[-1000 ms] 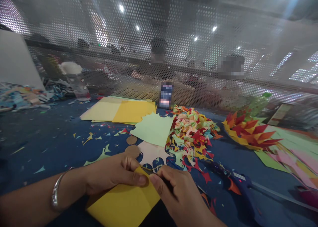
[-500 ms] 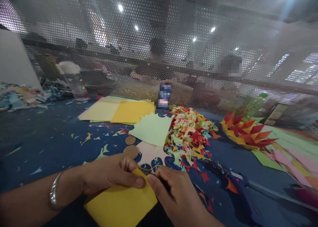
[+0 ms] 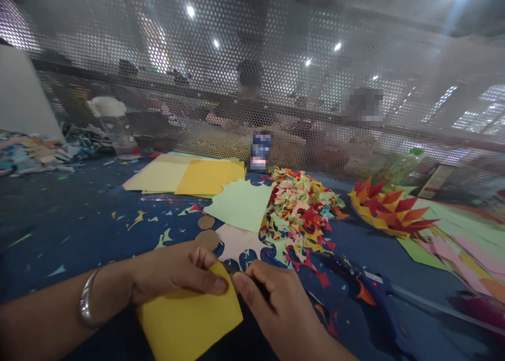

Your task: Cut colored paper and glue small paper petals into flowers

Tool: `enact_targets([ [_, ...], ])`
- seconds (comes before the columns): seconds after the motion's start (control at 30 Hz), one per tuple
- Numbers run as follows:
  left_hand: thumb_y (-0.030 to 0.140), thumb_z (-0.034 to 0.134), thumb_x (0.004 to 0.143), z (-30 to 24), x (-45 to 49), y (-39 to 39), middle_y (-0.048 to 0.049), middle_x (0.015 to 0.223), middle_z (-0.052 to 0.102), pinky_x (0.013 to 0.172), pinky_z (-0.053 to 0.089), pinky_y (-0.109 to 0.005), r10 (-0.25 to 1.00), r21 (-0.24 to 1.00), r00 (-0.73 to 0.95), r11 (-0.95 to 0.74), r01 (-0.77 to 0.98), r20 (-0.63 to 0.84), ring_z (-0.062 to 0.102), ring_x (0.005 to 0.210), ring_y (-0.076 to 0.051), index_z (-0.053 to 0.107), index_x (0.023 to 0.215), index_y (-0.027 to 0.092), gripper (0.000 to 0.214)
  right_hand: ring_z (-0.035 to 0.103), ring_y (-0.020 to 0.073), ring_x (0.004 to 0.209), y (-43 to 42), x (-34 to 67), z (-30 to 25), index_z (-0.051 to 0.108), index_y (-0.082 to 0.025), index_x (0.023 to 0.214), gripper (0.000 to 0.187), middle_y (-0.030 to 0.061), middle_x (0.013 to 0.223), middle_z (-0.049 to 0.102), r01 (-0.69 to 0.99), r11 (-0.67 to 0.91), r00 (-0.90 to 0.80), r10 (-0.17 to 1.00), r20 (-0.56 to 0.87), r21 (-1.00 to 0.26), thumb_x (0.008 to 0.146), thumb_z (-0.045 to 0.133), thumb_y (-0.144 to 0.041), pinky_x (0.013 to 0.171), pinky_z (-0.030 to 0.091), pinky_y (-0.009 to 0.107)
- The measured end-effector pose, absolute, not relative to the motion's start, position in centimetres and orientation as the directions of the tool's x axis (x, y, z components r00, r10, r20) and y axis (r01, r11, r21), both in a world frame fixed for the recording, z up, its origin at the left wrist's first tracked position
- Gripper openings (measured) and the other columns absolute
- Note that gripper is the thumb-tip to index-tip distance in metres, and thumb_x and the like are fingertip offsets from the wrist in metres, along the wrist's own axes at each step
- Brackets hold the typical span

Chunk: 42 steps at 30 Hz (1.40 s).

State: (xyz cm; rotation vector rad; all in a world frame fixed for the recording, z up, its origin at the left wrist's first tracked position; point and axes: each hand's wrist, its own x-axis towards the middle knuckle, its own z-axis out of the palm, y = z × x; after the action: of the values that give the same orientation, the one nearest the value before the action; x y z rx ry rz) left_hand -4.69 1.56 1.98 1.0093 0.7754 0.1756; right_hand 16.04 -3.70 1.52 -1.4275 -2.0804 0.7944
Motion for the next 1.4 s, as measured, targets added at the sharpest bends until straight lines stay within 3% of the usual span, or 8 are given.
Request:
enact_targets([
  [0.17,0.038,0.066,0.075,3.9,-6.3,2.6,-0.0052,0.078,0.071,0.057,0.049,-0.025,0.607,0.913,0.691,0.347,0.215,-0.393,0.063,0.057,-0.014,0.069,0.082,0.016,0.024,0.036,0.0111,0.055,-3.2,16.6,1.6,0.034,-0.021,0.064,0.039,-0.0052,0.060,0.034,0.646,0.266,-0.256,0.958,0.125,-0.715,0.094,0.036,-0.046,0.051,0.026,0.024],
  [0.27,0.043,0.059,0.079,4.6,-7.8,4.0,-0.0063,0.086,0.071,0.063,0.050,-0.028,0.773,0.953,0.559,0.212,0.216,-0.299,0.065,0.068,-0.018,0.066,0.089,0.018,0.028,0.033,0.0111,0.054,-2.9,17.0,1.6,0.032,-0.022,0.064,0.040,-0.0058,0.059,0.028,0.655,0.239,-0.204,0.969,0.138,-0.716,0.092,0.037,-0.048,0.050,0.025,0.024],
  [0.33,0.045,0.053,0.082,4.6,-8.9,5.2,-0.0051,0.084,0.070,0.063,0.048,-0.029,0.875,0.932,0.435,0.045,0.359,-0.210,0.064,0.071,-0.019,0.064,0.089,0.019,0.029,0.032,0.0112,0.054,-2.8,17.3,1.5,0.031,-0.022,0.064,0.040,-0.0060,0.059,0.027,0.681,0.225,-0.178,0.974,0.140,-0.697,0.092,0.038,-0.049,0.050,0.025,0.023],
  [0.43,0.043,0.049,0.083,4.0,-10.0,6.4,-0.0061,0.074,0.064,0.059,0.044,-0.032,0.965,0.608,0.259,-0.228,0.760,0.037,0.059,0.065,-0.022,0.063,0.087,0.017,0.030,0.031,0.0111,0.052,-2.7,17.6,1.2,0.030,-0.022,0.064,0.041,-0.0065,0.057,0.026,0.742,0.202,-0.150,0.979,0.136,-0.639,0.090,0.040,-0.052,0.049,0.023,0.024],
  [0.57,0.028,0.051,0.083,3.9,-9.0,5.1,-0.0090,0.106,0.056,0.081,0.040,-0.040,0.809,0.225,0.333,-0.483,0.846,0.484,0.048,0.102,-0.028,0.055,0.113,0.022,0.031,0.033,0.0110,0.047,-2.3,17.9,1.1,0.035,-0.022,0.064,0.040,-0.0068,0.053,0.032,0.804,0.167,-0.115,0.985,0.126,-0.570,0.089,0.040,-0.053,0.047,0.022,0.024],
  [0.8,0.015,0.044,0.088,3.9,-4.3,0.5,-0.0051,0.091,0.057,0.076,0.039,-0.033,0.567,0.193,0.760,-0.824,0.533,0.318,0.047,0.087,-0.020,0.063,0.094,0.021,0.021,0.047,0.0146,0.052,-2.2,18.0,1.3,0.049,-0.020,0.074,0.025,-0.0012,0.058,0.053,0.884,0.136,-0.107,0.990,0.090,-0.448,0.088,0.046,-0.040,0.049,0.027,0.025],
  [1.03,0.026,0.049,0.087,3.6,-4.1,-0.8,-0.0043,0.083,0.055,0.071,0.038,-0.031,0.626,0.312,0.739,-0.774,0.550,0.249,0.049,0.082,-0.019,0.060,0.083,0.018,0.015,0.055,0.0175,0.057,-3.1,17.9,1.3,0.057,-0.019,0.095,0.018,0.0037,0.067,0.062,0.909,0.132,-0.109,0.991,0.082,-0.395,0.087,0.049,-0.033,0.050,0.030,0.024],
  [1.4,0.028,0.045,0.088,3.4,-1.3,-2.1,-0.0080,0.088,0.055,0.076,0.039,-0.037,0.631,0.170,0.737,-0.776,0.608,0.244,0.047,0.088,-0.023,0.062,0.083,0.018,0.020,0.059,0.0192,0.065,-3.2,17.8,1.7,0.057,-0.019,0.092,0.012,0.0065,0.076,0.067,0.922,0.148,-0.135,0.989,0.061,-0.358,0.086,0.051,-0.028,0.053,0.031,0.024],
])
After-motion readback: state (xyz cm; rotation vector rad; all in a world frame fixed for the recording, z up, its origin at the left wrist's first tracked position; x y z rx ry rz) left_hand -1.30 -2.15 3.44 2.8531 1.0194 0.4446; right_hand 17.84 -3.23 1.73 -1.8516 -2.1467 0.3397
